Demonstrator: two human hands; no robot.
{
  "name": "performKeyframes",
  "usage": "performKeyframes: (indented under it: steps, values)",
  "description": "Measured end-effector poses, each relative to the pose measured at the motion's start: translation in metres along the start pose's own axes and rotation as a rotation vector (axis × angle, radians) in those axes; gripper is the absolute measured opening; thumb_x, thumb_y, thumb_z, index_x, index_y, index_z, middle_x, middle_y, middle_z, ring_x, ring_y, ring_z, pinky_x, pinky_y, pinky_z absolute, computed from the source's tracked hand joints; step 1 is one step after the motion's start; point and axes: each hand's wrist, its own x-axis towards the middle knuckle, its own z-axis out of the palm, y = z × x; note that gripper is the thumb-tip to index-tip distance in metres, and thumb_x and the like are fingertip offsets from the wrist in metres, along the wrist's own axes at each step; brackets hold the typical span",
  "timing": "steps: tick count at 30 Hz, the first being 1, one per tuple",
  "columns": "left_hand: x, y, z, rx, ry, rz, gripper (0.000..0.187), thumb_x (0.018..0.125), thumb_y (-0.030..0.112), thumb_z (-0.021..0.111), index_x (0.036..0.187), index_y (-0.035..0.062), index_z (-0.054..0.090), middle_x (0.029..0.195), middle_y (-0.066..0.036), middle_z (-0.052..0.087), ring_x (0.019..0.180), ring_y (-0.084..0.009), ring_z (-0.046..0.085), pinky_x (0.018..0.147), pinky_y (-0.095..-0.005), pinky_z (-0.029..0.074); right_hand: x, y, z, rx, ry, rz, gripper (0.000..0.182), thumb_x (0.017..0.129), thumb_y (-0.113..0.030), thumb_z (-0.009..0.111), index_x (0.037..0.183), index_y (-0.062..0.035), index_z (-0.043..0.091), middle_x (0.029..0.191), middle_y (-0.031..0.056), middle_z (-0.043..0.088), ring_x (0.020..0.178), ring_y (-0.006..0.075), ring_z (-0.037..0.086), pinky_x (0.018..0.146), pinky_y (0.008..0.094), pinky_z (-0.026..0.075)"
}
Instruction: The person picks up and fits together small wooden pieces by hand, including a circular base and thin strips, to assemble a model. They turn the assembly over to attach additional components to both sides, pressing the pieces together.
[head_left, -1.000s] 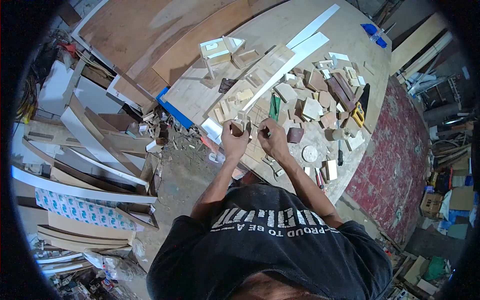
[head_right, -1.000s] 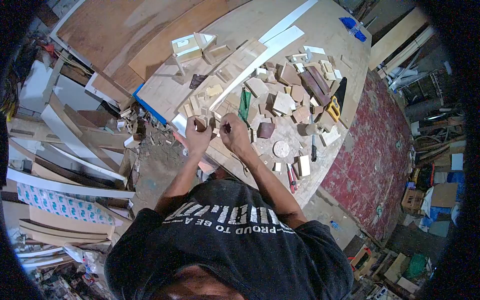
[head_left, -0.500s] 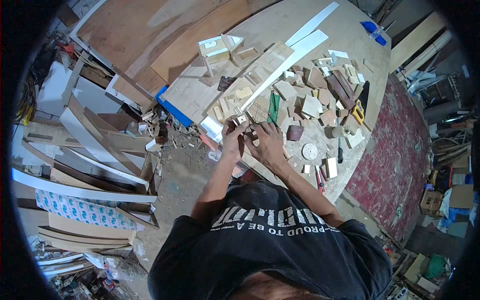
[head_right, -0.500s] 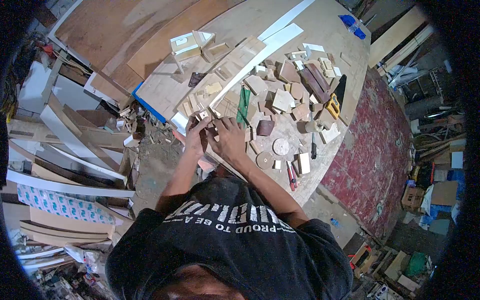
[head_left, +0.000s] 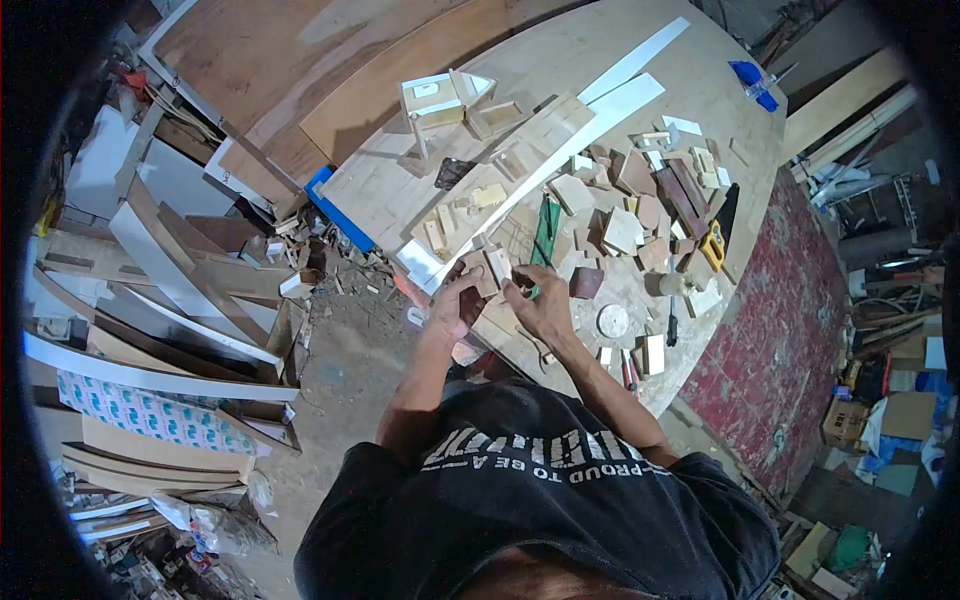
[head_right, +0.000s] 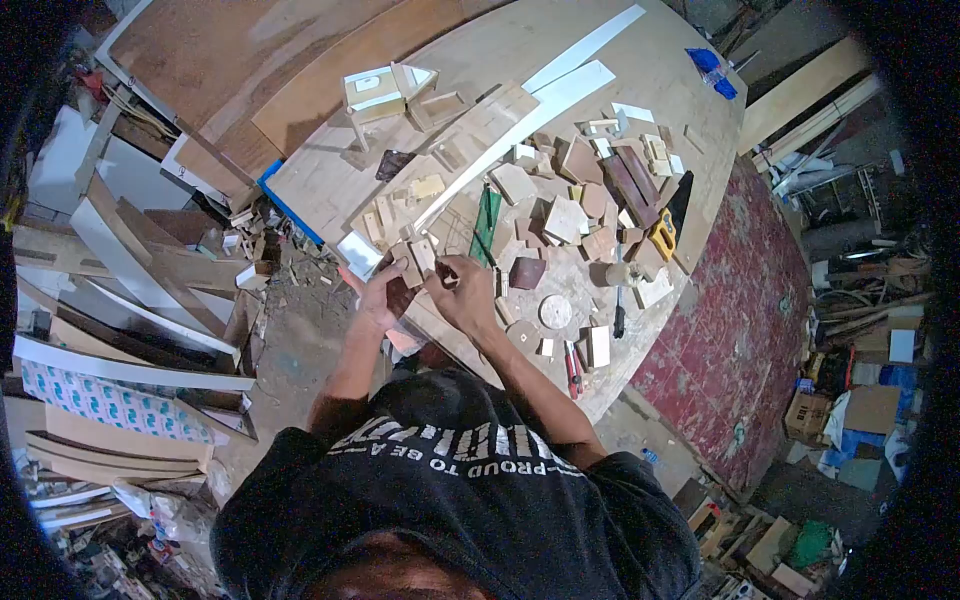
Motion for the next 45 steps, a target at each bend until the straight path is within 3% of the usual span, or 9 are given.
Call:
performKeyframes:
  steps: [7, 13, 18, 24, 30, 32, 37, 40, 45]
  values:
    - [0.008, 0.018, -0.007, -0.114, 0.1, 0.101, 0.046, 0.089, 0.013, 0.065, 0.133, 0.0096, 0.052, 0.127, -0.007, 0.059, 0.121, -0.026, 0.054, 0.103, -0.0462, 0.04, 0.101, 0.064, -0.019, 0.155, -0.067, 0.335, 0.026, 0.09, -0.021, 0.065, 0.096, 0.0044, 0.068, 0.08, 0.0032, 0.066, 0.073, 0.0098, 0.057, 0.065, 0.0282, 0.046]
    - [0.011, 0.029, -0.043, -0.006, 0.065, 0.272, 0.052, 0.088, 0.01, 0.066, 0.136, 0.0048, 0.048, 0.132, -0.008, 0.057, 0.125, -0.0247, 0.053, 0.106, -0.0442, 0.041, 0.235, 0.169, 0.02, -0.442, -0.022, -0.07, 0.021, 0.078, -0.023, 0.069, 0.086, -0.003, 0.07, 0.076, 0.0223, 0.067, 0.068, 0.0358, 0.067, 0.064, 0.0419, 0.054]
    - [-0.011, 0.037, -0.052, -0.001, 0.238, 0.256, 0.049, 0.084, 0.003, 0.067, 0.129, 0.0023, 0.051, 0.122, -0.011, 0.061, 0.112, -0.0248, 0.061, 0.098, -0.0414, 0.05, 0.295, 0.18, 0.045, -0.866, -0.339, 0.062, 0.033, 0.083, -0.033, 0.056, 0.103, -0.009, 0.068, 0.105, 0.0141, 0.069, 0.108, 0.0304, 0.061, 0.094, 0.0555, 0.041]
    - [-0.018, 0.031, -0.057, 0.014, 0.259, 0.14, 0.051, 0.084, 0.005, 0.068, 0.132, 0.0033, 0.05, 0.124, -0.009, 0.06, 0.114, -0.0231, 0.06, 0.099, -0.0402, 0.048, 0.29, 0.182, 0.042, -0.815, -0.183, -0.105, 0.029, 0.084, -0.028, 0.061, 0.102, -0.0057, 0.068, 0.101, 0.0157, 0.069, 0.101, 0.032, 0.063, 0.092, 0.0514, 0.045]
    - [0.031, 0.027, -0.034, -0.005, 0.12, 0.216, 0.05, 0.089, 0.006, 0.065, 0.135, 0.0022, 0.047, 0.133, -0.011, 0.056, 0.126, -0.0266, 0.052, 0.108, -0.0443, 0.041, 0.203, 0.176, -0.027, -0.268, 0.339, -0.101, 0.027, 0.086, -0.019, 0.067, 0.105, 0.0003, 0.07, 0.088, 0.0192, 0.069, 0.083, 0.0334, 0.067, 0.077, 0.0398, 0.051]
    - [0.057, 0.028, -0.033, 0.03, 0.137, 0.183, 0.051, 0.089, 0.006, 0.065, 0.136, 0.001, 0.047, 0.133, -0.012, 0.056, 0.126, -0.0268, 0.052, 0.109, -0.044, 0.04, 0.139, 0.181, -0.046, -0.209, 0.271, 0.096, 0.023, 0.087, -0.017, 0.065, 0.101, 0.0011, 0.069, 0.087, 0.0225, 0.066, 0.082, 0.0404, 0.064, 0.074, 0.0449, 0.05]
    - [0.119, 0.038, -0.015, 0.127, 0.175, 0.165, 0.054, 0.087, 0.004, 0.068, 0.135, -0.0025, 0.045, 0.131, -0.014, 0.056, 0.123, -0.0262, 0.053, 0.11, -0.0409, 0.04, -0.036, 0.164, -0.074, -0.169, 0.147, 0.496, 0.026, 0.09, -0.018, 0.066, 0.102, 0.0042, 0.069, 0.097, 0.0231, 0.071, 0.095, 0.03, 0.069, 0.083, 0.0366, 0.051]
    - [0.147, 0.048, -0.004, 0.059, 0.101, 0.029, 0.053, 0.08, 0.001, 0.075, 0.128, 0.0026, 0.054, 0.12, -0.007, 0.061, 0.113, -0.0205, 0.058, 0.101, -0.0344, 0.045, -0.11, 0.157, -0.082, -0.14, 0.11, 0.572, 0.027, 0.09, -0.02, 0.065, 0.102, 0.0033, 0.07, 0.088, 0.0197, 0.071, 0.08, 0.0251, 0.069, 0.078, 0.0344, 0.052]
    - [0.211, 0.07, 0.024, 0.513, 0.012, 0.165, 0.054, 0.077, 0.0, 0.077, 0.125, 0.0027, 0.054, 0.119, -0.006, 0.061, 0.111, -0.0178, 0.058, 0.098, -0.0314, 0.045, -0.15, 0.156, -0.103, -0.233, 0.132, 0.581, 0.026, 0.09, -0.018, 0.063, 0.102, 0.0034, 0.07, 0.091, 0.0197, 0.071, 0.09, 0.0317, 0.068, 0.086, 0.0371, 0.05]
